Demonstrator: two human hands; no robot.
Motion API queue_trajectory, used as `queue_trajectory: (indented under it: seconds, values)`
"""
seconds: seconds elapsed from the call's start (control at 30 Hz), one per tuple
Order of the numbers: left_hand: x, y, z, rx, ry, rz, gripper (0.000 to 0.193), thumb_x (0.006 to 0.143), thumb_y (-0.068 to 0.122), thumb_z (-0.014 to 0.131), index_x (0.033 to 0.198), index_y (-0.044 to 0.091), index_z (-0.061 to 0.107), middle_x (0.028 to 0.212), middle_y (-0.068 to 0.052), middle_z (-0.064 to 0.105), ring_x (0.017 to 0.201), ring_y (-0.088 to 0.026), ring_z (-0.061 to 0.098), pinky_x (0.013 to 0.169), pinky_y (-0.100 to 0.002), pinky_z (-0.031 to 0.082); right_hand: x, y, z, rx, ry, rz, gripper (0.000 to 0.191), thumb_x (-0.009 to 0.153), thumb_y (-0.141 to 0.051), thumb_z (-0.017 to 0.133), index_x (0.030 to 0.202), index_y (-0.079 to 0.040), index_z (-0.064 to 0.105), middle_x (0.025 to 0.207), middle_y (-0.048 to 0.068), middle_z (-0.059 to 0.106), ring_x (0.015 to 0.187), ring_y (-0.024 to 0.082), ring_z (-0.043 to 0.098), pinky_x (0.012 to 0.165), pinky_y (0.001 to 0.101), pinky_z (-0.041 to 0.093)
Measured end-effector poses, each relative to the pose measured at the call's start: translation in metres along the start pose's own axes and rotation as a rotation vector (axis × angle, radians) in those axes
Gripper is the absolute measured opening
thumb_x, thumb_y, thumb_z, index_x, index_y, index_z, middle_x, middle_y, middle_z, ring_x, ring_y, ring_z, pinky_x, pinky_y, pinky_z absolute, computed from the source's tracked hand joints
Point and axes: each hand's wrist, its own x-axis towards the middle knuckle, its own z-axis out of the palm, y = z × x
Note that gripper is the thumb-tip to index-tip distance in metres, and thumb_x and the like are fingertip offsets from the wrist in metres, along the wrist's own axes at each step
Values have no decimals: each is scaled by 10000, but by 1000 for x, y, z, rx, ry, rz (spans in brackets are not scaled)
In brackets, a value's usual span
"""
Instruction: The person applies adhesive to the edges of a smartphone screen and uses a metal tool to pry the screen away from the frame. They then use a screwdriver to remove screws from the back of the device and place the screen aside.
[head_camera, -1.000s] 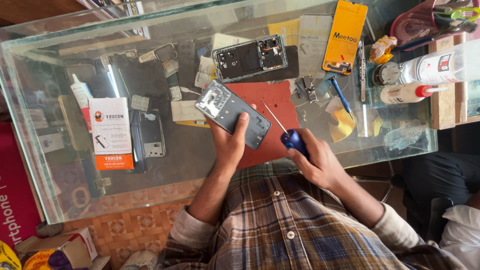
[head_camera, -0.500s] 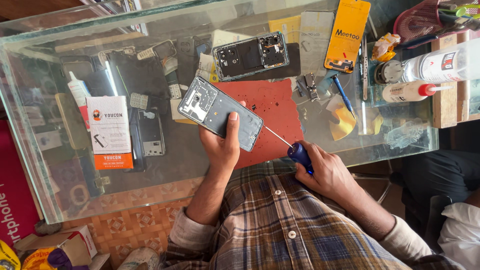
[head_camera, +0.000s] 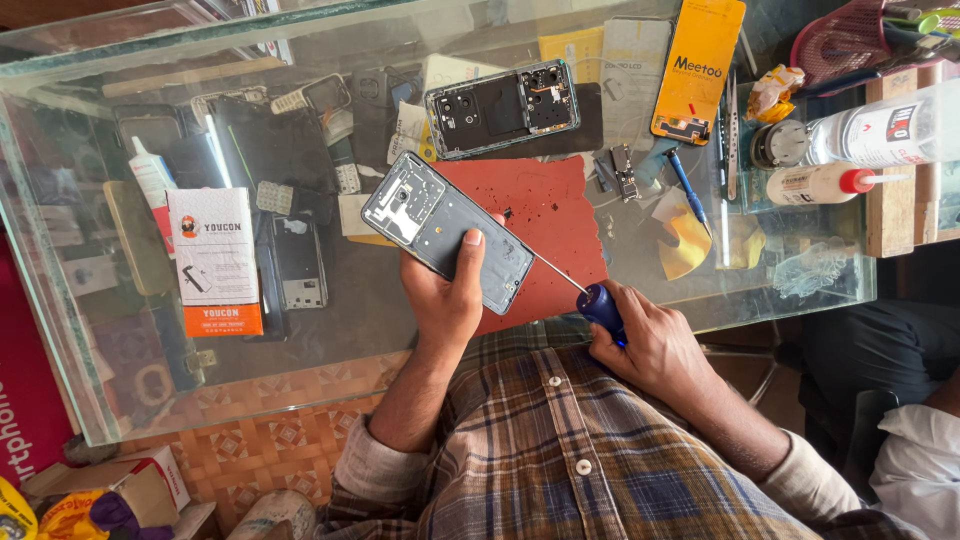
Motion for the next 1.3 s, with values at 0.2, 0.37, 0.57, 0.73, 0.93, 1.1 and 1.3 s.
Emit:
queue_trajectory:
  seconds: [0.2,0.37,0.57,0.73,0.93,1.1,1.3]
  values:
    - [-2,1,0,-32,-10,-35,240,1033,25,611,1236,-72,527,1102,-192,733,1032,-219,740,921,-351,596,1,2,-3,-11,-17,5,550,872,-252,670,1298,55,507,873,199,664,693,387,698,599,472,565]
    - [-3,1,-1,-52,-26,-69,243,1035,29,611,1239,-67,518,1111,-189,734,1044,-219,741,918,-345,593,3,1,-6,-7,-15,-12,559,867,-249,671,1305,57,508,881,198,666,699,387,699,609,469,566]
    - [-3,2,0,-77,-34,-85,265,1021,30,617,1244,-60,506,1113,-173,715,1039,-231,754,910,-348,609,4,1,-8,-2,-15,-27,563,863,-253,676,1307,52,514,904,201,672,723,389,700,629,472,566]
    - [-4,12,2,-135,-62,-136,278,1016,10,614,1258,-67,502,1110,-181,714,1024,-250,755,908,-359,611,8,8,-4,-19,-11,-7,514,900,-247,663,1291,53,514,887,211,688,673,385,717,592,461,588]
    - [-12,29,2,-132,-106,-131,319,1013,5,611,1302,-58,489,1108,-182,730,1028,-241,750,916,-351,608,7,19,-15,-5,70,105,485,891,-190,658,1306,25,528,821,223,690,689,405,723,612,471,591]
    - [-6,22,8,-33,-128,-69,370,1030,-2,611,1365,-79,475,1151,-195,739,1077,-248,745,951,-370,604,2,10,-19,47,81,-86,494,867,-181,668,1285,39,522,857,198,676,704,369,727,607,452,590]
    - [-6,16,6,-78,-118,-76,552,1007,-10,579,1498,-58,330,1267,-187,648,1109,-251,733,962,-391,617,5,-4,-14,-14,68,-130,532,854,-220,700,1271,61,526,883,190,659,716,388,690,596,466,559]
